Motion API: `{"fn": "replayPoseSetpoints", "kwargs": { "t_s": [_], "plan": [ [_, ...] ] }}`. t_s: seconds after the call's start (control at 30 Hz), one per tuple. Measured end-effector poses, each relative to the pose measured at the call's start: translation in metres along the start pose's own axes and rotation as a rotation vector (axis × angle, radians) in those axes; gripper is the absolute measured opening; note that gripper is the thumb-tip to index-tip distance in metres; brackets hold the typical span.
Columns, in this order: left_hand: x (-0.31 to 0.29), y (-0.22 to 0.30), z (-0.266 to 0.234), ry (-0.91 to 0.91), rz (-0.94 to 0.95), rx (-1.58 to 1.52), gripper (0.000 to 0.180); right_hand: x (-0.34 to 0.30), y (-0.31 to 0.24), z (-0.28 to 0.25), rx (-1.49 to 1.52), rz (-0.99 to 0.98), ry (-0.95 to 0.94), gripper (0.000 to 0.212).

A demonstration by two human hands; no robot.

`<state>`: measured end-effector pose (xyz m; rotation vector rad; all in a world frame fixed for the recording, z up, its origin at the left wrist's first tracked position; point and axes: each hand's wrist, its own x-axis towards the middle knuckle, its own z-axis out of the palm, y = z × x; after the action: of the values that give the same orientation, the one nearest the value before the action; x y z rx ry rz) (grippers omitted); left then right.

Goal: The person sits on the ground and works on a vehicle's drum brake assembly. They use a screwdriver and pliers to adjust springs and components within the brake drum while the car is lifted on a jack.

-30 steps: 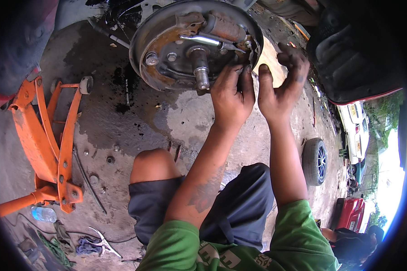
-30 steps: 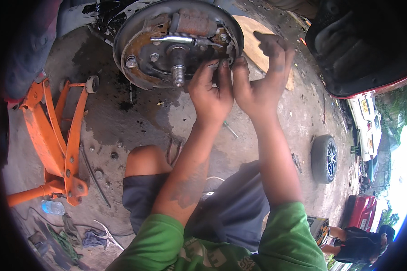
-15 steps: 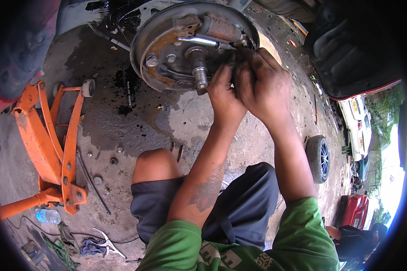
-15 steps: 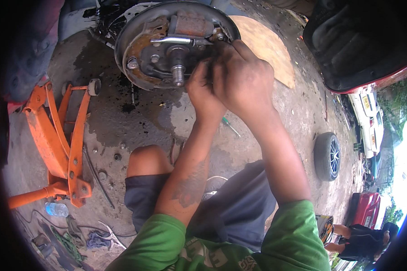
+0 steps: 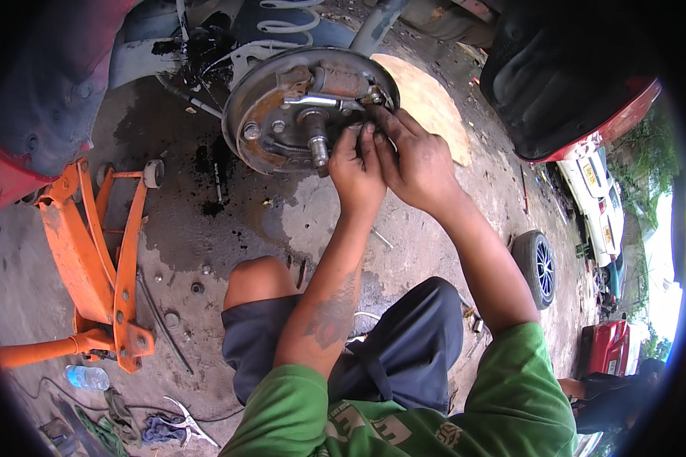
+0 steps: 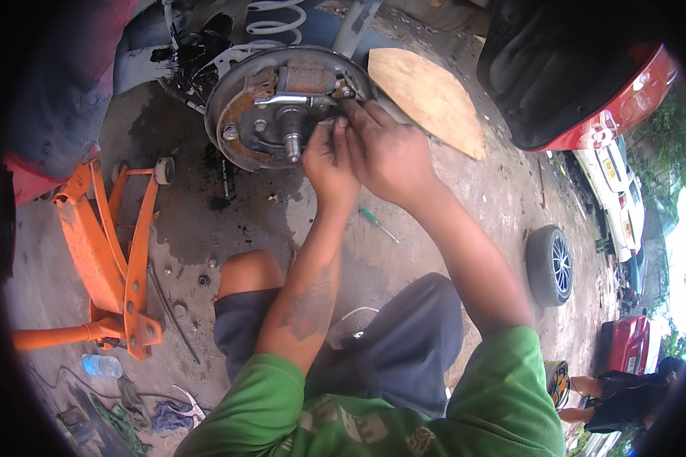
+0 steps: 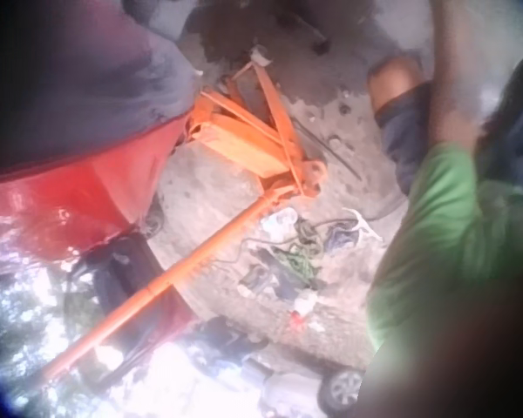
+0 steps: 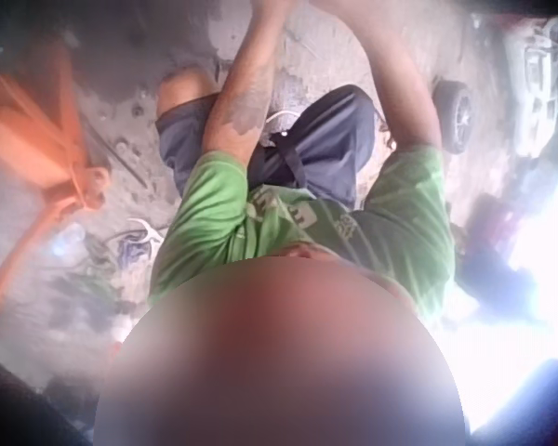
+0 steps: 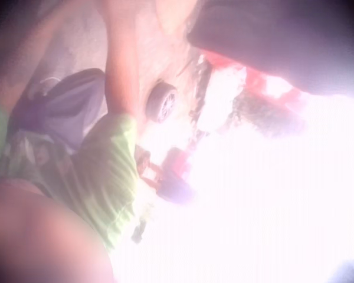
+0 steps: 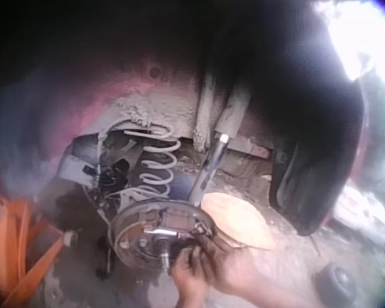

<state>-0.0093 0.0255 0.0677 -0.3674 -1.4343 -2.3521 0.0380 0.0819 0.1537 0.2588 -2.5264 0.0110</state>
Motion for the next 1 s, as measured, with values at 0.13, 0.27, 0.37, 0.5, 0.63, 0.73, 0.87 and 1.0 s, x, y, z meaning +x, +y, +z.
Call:
{"fn": "replayPoseSetpoints", "kwargs": {
  "t_s": [0.13,0.27,0.37,0.5,0.63,0.73,0.87,1.0],
  "plan": [
    [0.0,0.001,0.004,0.065,0.01,-0.019,0.017,-0.012,0.01,0.001,0.194,0.063,0.025,0.035],
    [0.001,-0.008,0.009,0.111,0.023,-0.033,0.015,-0.01,0.025,0.018,0.341,0.377,0.197,0.05],
    [0.002,-0.014,0.01,0.111,0.119,0.029,0.02,-0.004,0.034,0.032,0.706,0.351,0.156,0.049],
    [0.004,-0.017,0.01,0.116,0.065,0.03,0.017,0.001,0.039,0.044,0.8,0.385,0.132,0.046],
    [0.008,-0.018,0.01,0.142,0.164,0.042,0.015,-0.001,0.035,0.06,0.902,0.469,0.198,0.048],
    [0.01,-0.021,0.011,0.141,0.146,0.037,0.016,-0.002,0.033,0.071,0.993,0.443,0.264,0.047],
    [0.009,-0.022,0.014,0.186,0.141,0.07,0.018,-0.003,0.03,0.076,0.938,0.479,0.291,0.044],
    [0.007,-0.018,0.019,0.212,0.091,-0.067,0.02,0.0,0.027,0.074,1.078,0.506,0.295,0.036]
  ]
}}
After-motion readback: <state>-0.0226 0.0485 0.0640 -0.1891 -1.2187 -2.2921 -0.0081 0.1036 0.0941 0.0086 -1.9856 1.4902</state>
